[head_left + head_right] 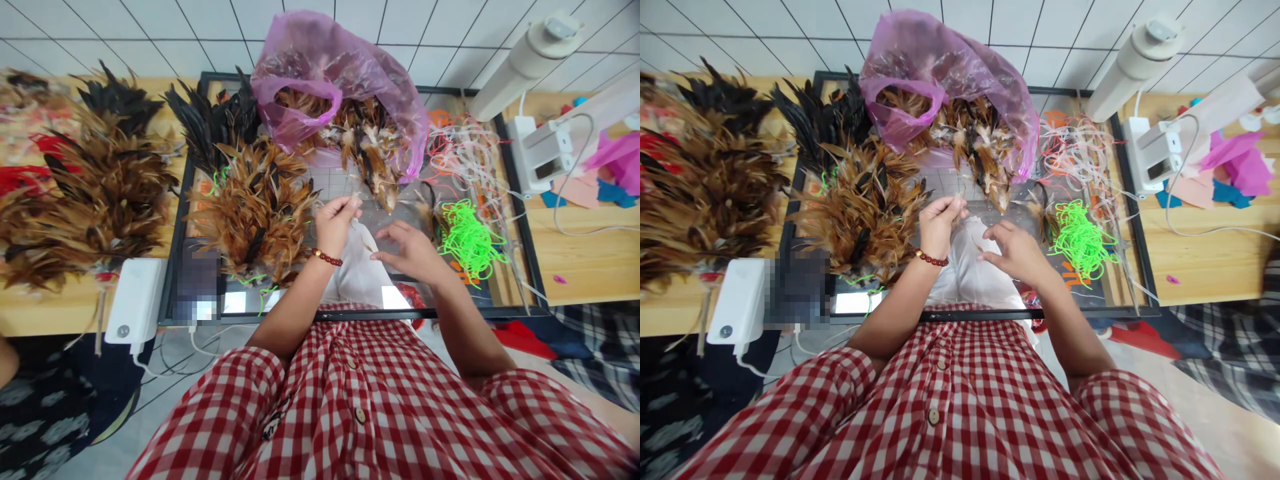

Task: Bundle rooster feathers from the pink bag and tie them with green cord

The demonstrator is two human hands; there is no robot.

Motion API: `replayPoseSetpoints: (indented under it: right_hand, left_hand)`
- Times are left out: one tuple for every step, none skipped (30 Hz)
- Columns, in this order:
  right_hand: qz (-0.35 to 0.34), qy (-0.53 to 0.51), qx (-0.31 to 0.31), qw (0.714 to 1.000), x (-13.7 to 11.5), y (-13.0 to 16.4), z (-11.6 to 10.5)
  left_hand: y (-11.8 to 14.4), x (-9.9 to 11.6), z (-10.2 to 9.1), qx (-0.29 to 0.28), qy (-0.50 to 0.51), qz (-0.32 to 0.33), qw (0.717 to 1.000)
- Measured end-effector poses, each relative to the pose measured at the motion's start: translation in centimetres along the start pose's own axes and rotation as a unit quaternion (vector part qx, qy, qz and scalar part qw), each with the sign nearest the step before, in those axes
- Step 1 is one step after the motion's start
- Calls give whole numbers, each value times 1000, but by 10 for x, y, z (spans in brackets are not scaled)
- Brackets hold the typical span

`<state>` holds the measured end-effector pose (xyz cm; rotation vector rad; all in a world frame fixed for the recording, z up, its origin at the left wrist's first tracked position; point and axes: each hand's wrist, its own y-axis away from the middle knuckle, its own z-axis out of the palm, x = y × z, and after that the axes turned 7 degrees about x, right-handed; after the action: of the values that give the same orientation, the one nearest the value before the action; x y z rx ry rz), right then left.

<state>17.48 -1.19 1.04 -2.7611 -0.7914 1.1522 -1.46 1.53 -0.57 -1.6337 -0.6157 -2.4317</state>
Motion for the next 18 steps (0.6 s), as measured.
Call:
replayPoseSetpoints:
  right_hand:
    - [4, 23, 2, 1000, 0, 9, 4]
    - [5, 46, 13, 999, 0, 16, 9]
    - [4, 66, 25, 997, 1, 21, 14]
    - [0, 82, 35, 996, 2, 23, 18]
    - [-5, 91, 38, 995, 2, 24, 19]
    - [-9, 96, 35, 995, 1, 22, 18]
    - [-13, 100, 25, 995, 0, 19, 15]
    - [-20, 105, 13, 994, -2, 14, 8]
    - [-31, 114, 1, 993, -4, 9, 1]
    - [-47, 130, -9, 990, -7, 2, -8]
    - [-67, 151, -14, 986, -11, -6, -17]
    - [-87, 172, -17, 981, -14, -13, -24]
    - [-105, 190, -18, 976, -18, -21, -31]
    - [-119, 201, -18, 972, -21, -30, -35]
    - [-131, 204, -20, 970, -23, -38, -37]
    - [-140, 202, -21, 969, -25, -45, -38]
    - [-146, 196, -22, 969, -26, -52, -37]
    - [-150, 188, -21, 970, -27, -58, -35]
  left_hand:
    - [0, 1, 1, 2, 5, -5, 1000]
    - [1, 1, 1, 3, 9, -9, 1000]
    - [2, 2, 2, 4, 12, -13, 1000]
    - [3, 3, 3, 5, 17, -18, 1000]
    - [4, 5, 4, 5, 24, -22, 999]
    - [5, 6, 5, 2, 36, -27, 999]
    - [7, 8, 6, -4, 50, -37, 998]
    - [8, 11, 6, -14, 67, -54, 996]
    - [9, 13, 6, -27, 85, -79, 993]
    - [10, 16, 7, -43, 99, -111, 988]
    - [11, 18, 7, -57, 109, -145, 982]
    - [12, 20, 7, -69, 113, -177, 975]
    - [13, 22, 8, -77, 112, -199, 971]
    - [14, 23, 8, -82, 107, -212, 968]
    - [14, 24, 9, -85, 99, -218, 967]
    - [15, 24, 9, -87, 91, -219, 967]
    - [15, 24, 9, -90, 84, -218, 968]
    - [15, 24, 9, -94, 79, -216, 969]
